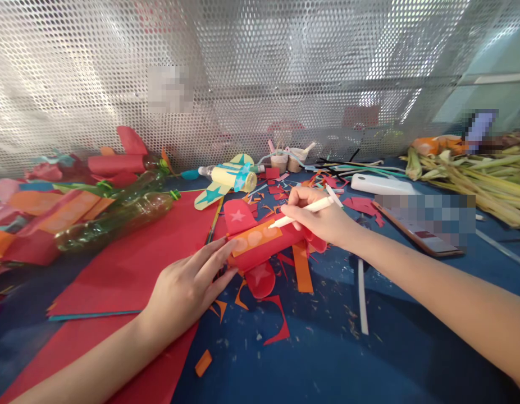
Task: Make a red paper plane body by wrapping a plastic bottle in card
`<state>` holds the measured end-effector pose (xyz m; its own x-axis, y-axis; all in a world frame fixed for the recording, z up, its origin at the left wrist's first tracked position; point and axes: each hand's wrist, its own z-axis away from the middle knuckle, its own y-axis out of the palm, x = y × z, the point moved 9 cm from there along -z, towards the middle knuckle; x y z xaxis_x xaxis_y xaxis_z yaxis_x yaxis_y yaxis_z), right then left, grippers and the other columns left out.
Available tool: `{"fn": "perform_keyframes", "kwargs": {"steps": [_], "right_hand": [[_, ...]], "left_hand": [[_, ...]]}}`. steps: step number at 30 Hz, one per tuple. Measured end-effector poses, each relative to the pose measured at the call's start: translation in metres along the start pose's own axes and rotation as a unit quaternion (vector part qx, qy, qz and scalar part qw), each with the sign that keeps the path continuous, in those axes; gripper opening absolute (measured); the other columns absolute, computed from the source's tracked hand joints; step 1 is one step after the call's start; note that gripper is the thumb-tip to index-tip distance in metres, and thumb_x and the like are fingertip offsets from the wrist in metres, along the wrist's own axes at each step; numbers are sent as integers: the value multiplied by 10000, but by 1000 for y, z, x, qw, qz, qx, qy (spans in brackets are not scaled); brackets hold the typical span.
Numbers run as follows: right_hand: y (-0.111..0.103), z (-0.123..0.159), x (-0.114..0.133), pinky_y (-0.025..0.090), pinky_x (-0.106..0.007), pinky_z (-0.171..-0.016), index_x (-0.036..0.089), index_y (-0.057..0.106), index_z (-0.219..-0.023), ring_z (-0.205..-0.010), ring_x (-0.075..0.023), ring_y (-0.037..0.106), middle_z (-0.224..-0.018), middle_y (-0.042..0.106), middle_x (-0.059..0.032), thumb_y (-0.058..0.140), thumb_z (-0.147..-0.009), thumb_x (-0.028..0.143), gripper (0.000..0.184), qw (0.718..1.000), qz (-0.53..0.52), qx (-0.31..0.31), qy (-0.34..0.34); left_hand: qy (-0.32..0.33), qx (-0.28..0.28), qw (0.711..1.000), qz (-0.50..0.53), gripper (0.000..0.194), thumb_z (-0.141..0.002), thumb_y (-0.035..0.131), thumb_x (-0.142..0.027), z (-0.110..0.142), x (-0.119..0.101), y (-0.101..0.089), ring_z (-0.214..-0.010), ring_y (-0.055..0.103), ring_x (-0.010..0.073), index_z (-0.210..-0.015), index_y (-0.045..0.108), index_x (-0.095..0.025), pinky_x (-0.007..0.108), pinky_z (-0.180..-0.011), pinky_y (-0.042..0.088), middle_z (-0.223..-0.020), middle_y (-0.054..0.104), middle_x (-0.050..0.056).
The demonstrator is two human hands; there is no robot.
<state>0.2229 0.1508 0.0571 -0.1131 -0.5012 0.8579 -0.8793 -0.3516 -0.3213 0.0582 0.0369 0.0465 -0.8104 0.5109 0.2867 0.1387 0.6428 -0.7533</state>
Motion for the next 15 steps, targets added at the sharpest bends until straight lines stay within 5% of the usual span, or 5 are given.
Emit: {"fn": "perform_keyframes", "kwargs": {"steps": [15], "right_hand": [[-2,0,1,273,-232,-464,206,432,-647,-444,-62,410,-481,478,86,572,-858,229,254,1000,5,-18,6]], "left_hand": [[-9,5,1000,5,350,-941,497,-296,1,2,0,-751,728,226,-1270,490,-179,293,-558,543,-1092,710,114]]}}
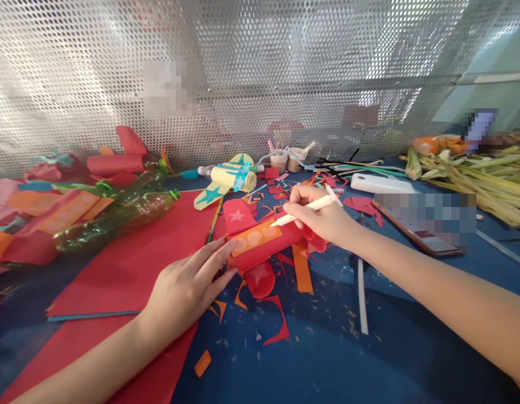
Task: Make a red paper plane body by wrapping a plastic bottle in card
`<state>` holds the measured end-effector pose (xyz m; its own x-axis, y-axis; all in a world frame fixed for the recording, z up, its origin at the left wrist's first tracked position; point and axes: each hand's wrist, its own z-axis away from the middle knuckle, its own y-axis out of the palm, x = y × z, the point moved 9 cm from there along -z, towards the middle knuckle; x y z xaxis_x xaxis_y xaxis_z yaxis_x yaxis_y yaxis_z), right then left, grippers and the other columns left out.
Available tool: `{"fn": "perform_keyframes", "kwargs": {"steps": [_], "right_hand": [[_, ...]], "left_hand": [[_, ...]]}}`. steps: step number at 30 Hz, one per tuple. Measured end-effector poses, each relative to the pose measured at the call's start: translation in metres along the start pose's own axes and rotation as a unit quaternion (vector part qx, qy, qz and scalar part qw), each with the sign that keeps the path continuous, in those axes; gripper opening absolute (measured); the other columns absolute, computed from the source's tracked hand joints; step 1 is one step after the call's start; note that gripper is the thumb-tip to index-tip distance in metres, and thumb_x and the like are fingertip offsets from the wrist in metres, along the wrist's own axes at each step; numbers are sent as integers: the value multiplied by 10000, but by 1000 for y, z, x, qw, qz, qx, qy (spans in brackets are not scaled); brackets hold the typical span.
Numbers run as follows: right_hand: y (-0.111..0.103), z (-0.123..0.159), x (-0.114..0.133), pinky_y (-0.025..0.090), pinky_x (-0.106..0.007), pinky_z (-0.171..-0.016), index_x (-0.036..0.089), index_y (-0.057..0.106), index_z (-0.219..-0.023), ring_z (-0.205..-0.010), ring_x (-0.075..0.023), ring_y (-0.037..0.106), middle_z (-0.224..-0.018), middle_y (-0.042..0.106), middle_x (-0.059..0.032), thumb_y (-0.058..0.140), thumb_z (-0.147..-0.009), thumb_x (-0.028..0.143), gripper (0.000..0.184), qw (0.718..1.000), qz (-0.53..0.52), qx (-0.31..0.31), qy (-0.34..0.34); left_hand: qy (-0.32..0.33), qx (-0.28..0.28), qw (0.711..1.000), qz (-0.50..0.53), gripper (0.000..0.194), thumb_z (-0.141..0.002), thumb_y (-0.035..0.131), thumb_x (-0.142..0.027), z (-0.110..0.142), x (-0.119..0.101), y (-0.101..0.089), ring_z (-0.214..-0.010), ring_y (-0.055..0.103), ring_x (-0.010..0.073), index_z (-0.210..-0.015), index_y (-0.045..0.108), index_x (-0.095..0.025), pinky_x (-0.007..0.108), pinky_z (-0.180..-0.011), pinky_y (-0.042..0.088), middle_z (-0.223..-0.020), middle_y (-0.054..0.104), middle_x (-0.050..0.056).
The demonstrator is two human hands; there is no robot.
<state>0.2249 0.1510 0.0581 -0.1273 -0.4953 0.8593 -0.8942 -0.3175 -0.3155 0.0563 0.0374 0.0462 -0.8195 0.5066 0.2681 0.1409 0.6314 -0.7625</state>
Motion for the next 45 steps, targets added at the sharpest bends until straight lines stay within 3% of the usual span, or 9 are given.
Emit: {"fn": "perform_keyframes", "kwargs": {"steps": [4,45], "right_hand": [[4,0,-1,274,-234,-467,206,451,-680,-448,-64,423,-499,504,82,583,-867,273,239,1000,-8,27,3],[-1,0,0,274,-239,-468,211,419,-639,-450,-69,400,-486,465,83,565,-836,230,246,1000,10,1,4]], "left_hand": [[1,-4,1000,3,359,-935,510,-300,1,0,-1,-745,728,230,-1270,496,-173,295,-552,539,-1090,710,119],[-11,7,1000,5,335,-942,487,-304,1,2,2,-753,731,223,-1263,504,-207,294,-564,554,-1104,711,101]]}}
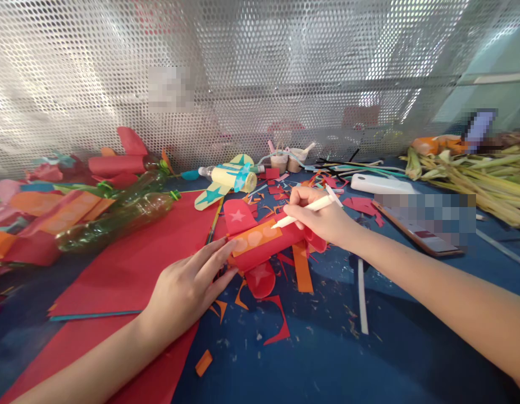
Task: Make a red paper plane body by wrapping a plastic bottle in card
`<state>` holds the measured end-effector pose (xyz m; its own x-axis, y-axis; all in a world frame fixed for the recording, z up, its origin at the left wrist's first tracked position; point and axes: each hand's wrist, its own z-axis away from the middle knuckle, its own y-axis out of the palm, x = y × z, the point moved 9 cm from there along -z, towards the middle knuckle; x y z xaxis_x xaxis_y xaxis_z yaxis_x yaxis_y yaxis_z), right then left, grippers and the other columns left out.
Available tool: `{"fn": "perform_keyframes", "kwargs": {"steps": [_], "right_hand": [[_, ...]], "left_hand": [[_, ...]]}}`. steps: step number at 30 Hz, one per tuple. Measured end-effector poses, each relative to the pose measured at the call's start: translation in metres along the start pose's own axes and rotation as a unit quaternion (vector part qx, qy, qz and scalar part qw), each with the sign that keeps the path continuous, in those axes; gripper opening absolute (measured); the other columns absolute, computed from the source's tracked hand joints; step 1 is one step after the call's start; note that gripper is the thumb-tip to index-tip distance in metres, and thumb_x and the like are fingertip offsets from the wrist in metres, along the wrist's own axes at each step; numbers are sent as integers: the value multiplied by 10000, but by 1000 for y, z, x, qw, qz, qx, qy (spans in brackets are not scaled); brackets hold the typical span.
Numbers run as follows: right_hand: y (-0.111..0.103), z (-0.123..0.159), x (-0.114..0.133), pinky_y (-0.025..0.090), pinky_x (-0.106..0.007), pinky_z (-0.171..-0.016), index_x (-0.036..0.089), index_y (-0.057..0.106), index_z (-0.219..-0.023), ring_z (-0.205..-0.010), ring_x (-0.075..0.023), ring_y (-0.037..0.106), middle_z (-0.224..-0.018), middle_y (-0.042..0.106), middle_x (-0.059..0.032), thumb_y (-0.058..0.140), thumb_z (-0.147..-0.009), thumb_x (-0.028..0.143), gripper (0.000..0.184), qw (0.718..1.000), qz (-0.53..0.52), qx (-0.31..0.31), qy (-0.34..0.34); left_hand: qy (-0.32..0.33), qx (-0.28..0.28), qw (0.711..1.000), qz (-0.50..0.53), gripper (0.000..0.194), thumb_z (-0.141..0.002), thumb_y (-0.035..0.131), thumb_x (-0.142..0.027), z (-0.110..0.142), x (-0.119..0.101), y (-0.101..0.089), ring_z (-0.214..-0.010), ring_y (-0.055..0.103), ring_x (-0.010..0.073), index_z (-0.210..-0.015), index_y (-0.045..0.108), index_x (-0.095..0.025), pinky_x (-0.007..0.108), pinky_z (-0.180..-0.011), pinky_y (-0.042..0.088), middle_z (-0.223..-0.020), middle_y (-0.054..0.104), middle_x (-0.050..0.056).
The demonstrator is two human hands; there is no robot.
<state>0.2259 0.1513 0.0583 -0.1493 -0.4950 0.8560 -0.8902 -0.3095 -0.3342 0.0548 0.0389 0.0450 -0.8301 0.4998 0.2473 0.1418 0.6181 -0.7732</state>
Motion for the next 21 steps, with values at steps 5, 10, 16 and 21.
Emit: {"fn": "perform_keyframes", "kwargs": {"steps": [5,10,16,21], "right_hand": [[1,0,2,266,-239,-471,208,427,-634,-450,-67,399,-488,468,82,564,-829,223,239,1000,3,-4,-2],[-9,-2,6,244,-243,-448,211,426,-584,-421,-70,355,-447,443,80,550,-812,223,260,998,-40,-40,12],[-48,-6,9,265,-260,-475,223,380,-568,-418,-85,302,-412,313,84,502,-878,297,341,974,-127,-185,-17],[-54,-9,0,293,-256,-502,220,472,-677,-475,-86,382,-498,455,69,559,-867,323,233,975,-95,-200,23]], "left_hand": [[-2,5,1000,-1,341,-944,482,-296,0,0,0,-754,731,217,-1275,489,-214,287,-568,551,-1108,711,98],[8,-5,1000,-8,313,-956,467,-310,-2,-1,-2,-747,731,217,-1243,491,-186,280,-549,537,-1085,717,108],[-23,-13,1000,-12,419,-976,411,-376,-3,10,0,-751,732,232,-1342,400,-174,285,-572,533,-1006,737,107],[-75,5,997,12,453,-966,406,-422,0,25,7,-764,734,231,-1376,368,-231,268,-578,519,-986,743,68]]}}
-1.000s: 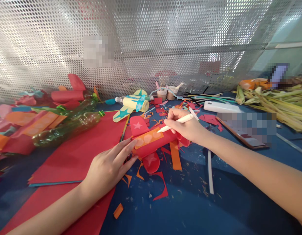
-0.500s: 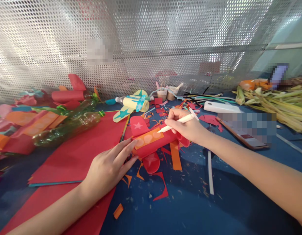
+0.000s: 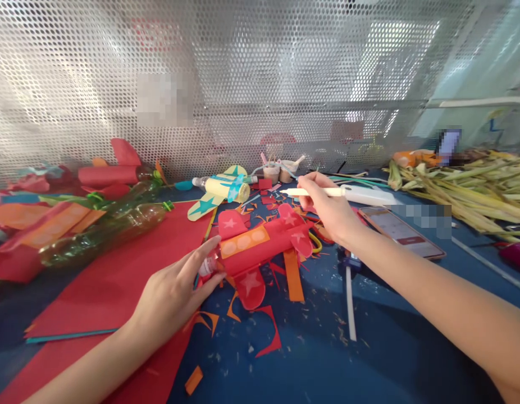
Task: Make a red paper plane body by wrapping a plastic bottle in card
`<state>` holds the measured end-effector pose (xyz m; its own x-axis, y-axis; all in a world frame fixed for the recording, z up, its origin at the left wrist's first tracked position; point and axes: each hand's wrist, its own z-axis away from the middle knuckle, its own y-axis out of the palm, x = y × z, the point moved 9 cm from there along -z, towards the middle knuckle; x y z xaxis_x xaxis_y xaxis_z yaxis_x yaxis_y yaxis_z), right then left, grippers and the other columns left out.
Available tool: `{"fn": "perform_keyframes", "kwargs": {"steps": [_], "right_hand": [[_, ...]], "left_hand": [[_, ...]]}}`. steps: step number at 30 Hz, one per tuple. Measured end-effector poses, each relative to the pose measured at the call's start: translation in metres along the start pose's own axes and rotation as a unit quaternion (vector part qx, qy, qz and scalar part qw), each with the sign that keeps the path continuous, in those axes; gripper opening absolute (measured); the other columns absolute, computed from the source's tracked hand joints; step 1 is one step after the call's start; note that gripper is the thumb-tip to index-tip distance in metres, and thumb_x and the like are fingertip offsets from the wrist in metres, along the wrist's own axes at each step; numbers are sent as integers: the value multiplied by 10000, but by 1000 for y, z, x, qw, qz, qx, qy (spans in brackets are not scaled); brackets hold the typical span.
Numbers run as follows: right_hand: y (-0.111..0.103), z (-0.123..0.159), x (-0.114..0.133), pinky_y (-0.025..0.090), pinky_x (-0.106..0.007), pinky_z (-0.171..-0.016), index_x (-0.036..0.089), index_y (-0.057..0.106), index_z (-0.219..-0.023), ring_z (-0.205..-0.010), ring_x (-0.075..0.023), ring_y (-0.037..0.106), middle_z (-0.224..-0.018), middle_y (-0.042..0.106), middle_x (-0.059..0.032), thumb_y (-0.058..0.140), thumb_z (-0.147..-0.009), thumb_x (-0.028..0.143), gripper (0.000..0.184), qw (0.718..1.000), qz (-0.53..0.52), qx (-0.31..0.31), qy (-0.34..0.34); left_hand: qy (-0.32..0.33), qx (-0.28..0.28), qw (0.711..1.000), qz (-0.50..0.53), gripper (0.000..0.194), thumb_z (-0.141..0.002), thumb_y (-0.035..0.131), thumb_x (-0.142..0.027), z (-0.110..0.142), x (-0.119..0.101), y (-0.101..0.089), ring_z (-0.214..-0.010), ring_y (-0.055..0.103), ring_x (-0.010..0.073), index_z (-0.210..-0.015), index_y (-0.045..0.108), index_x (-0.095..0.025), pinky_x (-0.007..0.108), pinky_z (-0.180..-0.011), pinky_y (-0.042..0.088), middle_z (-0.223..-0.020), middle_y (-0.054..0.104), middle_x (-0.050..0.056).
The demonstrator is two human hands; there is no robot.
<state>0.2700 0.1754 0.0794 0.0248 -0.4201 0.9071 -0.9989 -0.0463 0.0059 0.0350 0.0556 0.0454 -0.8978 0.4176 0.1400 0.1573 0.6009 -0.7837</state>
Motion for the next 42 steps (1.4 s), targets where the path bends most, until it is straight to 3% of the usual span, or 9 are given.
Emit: {"fn": "perform_keyframes", "kwargs": {"steps": [5,10,16,31,37,42], "right_hand": [[-2,-3,-19,368,-238,-548,233,489,-788,-531,-87,452,-594,499,77,632,-799,436,248,999,-1,-11,35],[0,-2,-38,374,-228,-532,228,511,-793,-536,-87,458,-636,496,72,594,-795,490,275,997,-6,-2,72],[3,0,-38,333,-229,-540,223,502,-776,-557,-92,450,-649,492,69,593,-779,465,258,997,0,1,82],[1,2,-44,339,-260,-566,227,479,-761,-586,-112,492,-672,520,57,595,-749,420,226,995,20,-18,93],[-1,2,-48,348,-255,-556,230,487,-778,-575,-105,498,-674,517,60,611,-726,433,243,994,24,-27,100],[-2,2,-51,361,-257,-568,229,504,-776,-580,-108,503,-674,524,55,617,-725,434,240,995,25,-26,95]], "left_hand": [[-62,55,996,19,456,-933,416,-475,0,15,9,-810,732,257,-1321,428,-236,291,-606,521,-1093,728,72],[-137,101,984,48,481,-880,458,-477,0,25,16,-845,725,285,-1297,485,-239,321,-640,533,-1103,726,63],[-150,102,980,84,483,-844,510,-474,-3,25,16,-914,710,299,-1263,525,-234,348,-714,545,-1148,707,70],[-198,133,963,124,583,-790,630,-479,-3,34,19,-1122,602,283,-1302,458,-259,381,-919,476,-1292,598,71],[-242,188,938,162,553,-714,696,-382,2,45,27,-1057,610,271,-1197,461,-252,396,-882,481,-1216,600,57],[-235,195,930,206,522,-653,707,-459,-1,51,26,-995,601,254,-1106,549,-254,345,-771,490,-1217,570,59]]}}
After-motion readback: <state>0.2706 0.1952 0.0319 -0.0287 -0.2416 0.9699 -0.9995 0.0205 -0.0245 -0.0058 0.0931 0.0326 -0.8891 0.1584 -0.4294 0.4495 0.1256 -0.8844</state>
